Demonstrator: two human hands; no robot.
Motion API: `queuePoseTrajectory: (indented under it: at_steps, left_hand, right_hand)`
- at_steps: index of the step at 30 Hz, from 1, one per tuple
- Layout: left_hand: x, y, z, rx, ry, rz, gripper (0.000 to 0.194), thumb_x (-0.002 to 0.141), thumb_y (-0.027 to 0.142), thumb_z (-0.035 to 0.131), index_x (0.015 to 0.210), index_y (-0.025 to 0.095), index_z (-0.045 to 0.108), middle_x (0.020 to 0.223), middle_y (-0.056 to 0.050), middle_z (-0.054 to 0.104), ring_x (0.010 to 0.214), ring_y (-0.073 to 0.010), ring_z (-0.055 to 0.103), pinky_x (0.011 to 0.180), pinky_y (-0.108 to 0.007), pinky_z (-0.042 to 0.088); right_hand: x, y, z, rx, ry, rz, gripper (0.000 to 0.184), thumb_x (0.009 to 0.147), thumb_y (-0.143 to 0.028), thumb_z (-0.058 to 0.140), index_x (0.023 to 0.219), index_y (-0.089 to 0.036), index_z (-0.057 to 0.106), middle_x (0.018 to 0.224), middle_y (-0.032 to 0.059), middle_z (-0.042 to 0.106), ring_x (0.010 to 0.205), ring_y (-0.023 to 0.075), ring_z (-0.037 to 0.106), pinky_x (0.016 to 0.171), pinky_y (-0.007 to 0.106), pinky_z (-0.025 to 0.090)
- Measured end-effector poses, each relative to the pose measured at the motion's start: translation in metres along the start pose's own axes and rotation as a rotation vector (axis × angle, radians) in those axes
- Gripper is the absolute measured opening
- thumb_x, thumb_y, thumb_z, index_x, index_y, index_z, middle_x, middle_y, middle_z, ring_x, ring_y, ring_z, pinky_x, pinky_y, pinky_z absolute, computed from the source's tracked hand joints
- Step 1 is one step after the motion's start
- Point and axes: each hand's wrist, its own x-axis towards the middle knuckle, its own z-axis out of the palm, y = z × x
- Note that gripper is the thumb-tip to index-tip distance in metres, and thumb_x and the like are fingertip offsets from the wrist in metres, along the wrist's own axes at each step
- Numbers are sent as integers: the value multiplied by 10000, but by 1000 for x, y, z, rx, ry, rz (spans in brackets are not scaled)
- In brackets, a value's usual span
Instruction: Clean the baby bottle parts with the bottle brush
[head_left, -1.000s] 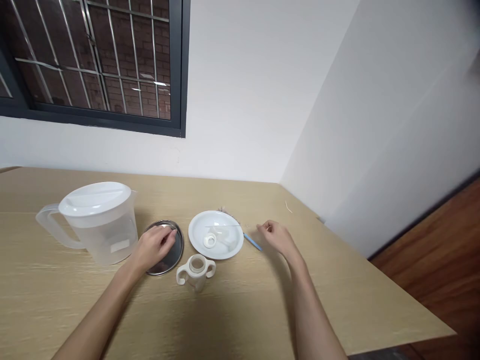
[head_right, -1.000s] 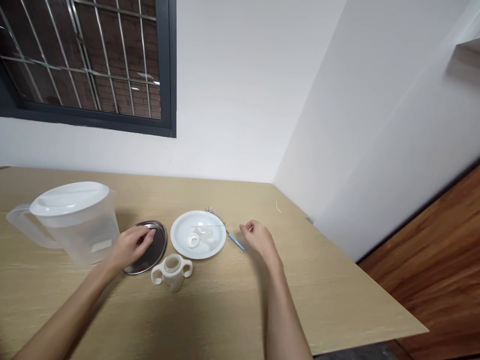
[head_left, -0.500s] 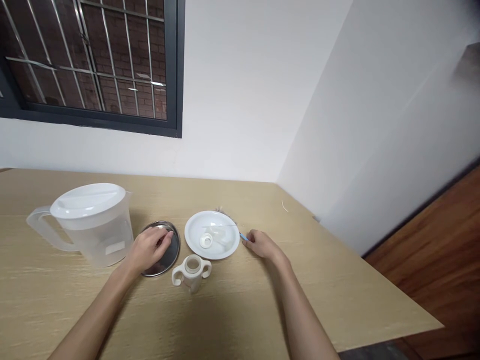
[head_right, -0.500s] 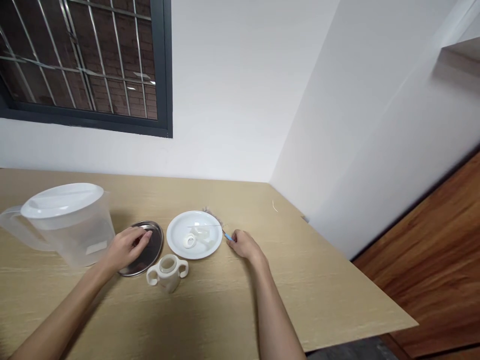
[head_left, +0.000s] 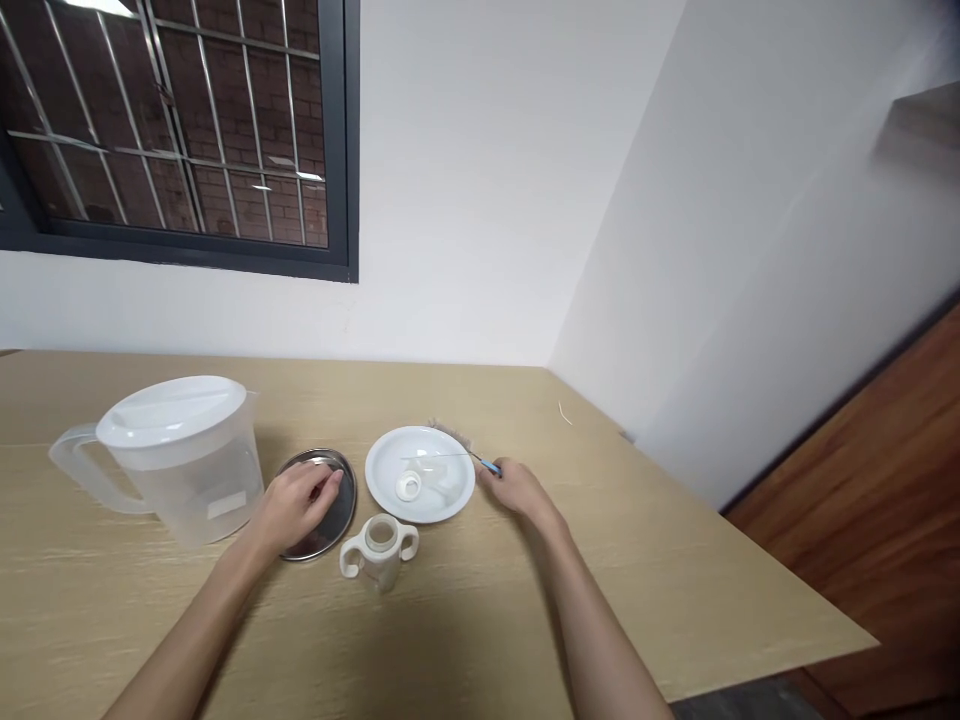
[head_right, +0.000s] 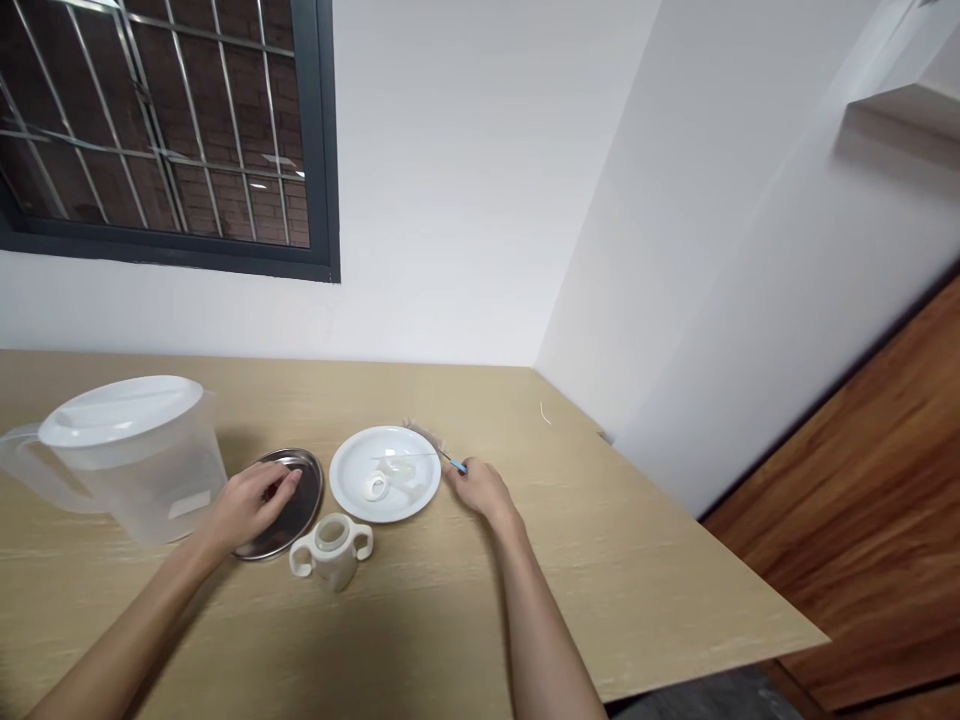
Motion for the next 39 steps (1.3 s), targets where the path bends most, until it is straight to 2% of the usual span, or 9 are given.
queuePoseTrajectory:
  at_steps: [5,8,11,15,17,22,29,33,39]
  left_hand:
    - [-2,-2,5,-43,-16,-56,320,971,358,429,734,207,581,719,-16,636,721,-175,575,722,-296,401]
    - [2,0,6,-120,-15,-116,322,968,385,427,748,212,587,756,-17,657,739,-177,581,740,-297,414]
    - [19,9,6,-197,-64,-156,326,962,418,423,792,218,615,787,-19,670,769,-183,593,762,-301,434]
    - [61,29,10,-229,-196,-124,327,909,502,488,954,235,672,974,-38,699,938,-217,611,876,-336,445]
    - [82,39,15,-215,-281,-84,352,867,530,539,1014,241,674,1068,-47,691,1027,-238,600,957,-365,417]
    - [120,50,38,-95,-505,-42,397,800,513,622,1090,248,674,1158,-69,675,1146,-271,574,1022,-386,374]
    - [142,59,65,-16,-581,-51,430,676,486,733,1039,257,727,1128,-96,697,1176,-322,567,1041,-427,340]
    - [148,69,70,29,-606,-62,425,629,476,758,980,236,748,1099,-123,702,1166,-346,565,1043,-466,324]
    - [152,75,73,75,-636,-61,435,582,479,781,931,222,755,1067,-128,711,1136,-357,578,1023,-462,338]
  right_hand:
    - [7,-1,-2,6,153,64,541,919,-606,428,724,-164,672,778,130,717,728,205,630,606,251,333]
    - [11,1,-6,17,279,133,555,953,-573,364,763,-161,684,799,159,718,747,226,640,609,265,328]
    - [13,3,-11,49,398,189,567,973,-561,304,853,-165,691,855,168,723,788,244,653,620,274,337]
    - [12,2,-14,100,480,187,575,980,-564,270,876,-183,689,851,141,727,802,241,658,638,274,355]
    - [12,1,-13,121,489,169,560,978,-566,283,865,-193,685,838,125,729,794,232,658,641,270,360]
    - [15,2,-12,153,482,134,522,973,-549,322,851,-195,686,838,118,731,795,225,658,649,265,364]
    - [14,3,-15,176,475,129,556,971,-569,288,840,-203,685,852,133,731,805,245,659,646,280,372]
    - [14,2,-16,186,471,131,547,972,-563,290,831,-210,683,851,133,732,794,245,658,643,281,376]
    - [14,3,-18,199,463,124,548,973,-554,292,837,-201,688,862,143,728,816,250,658,655,282,376]
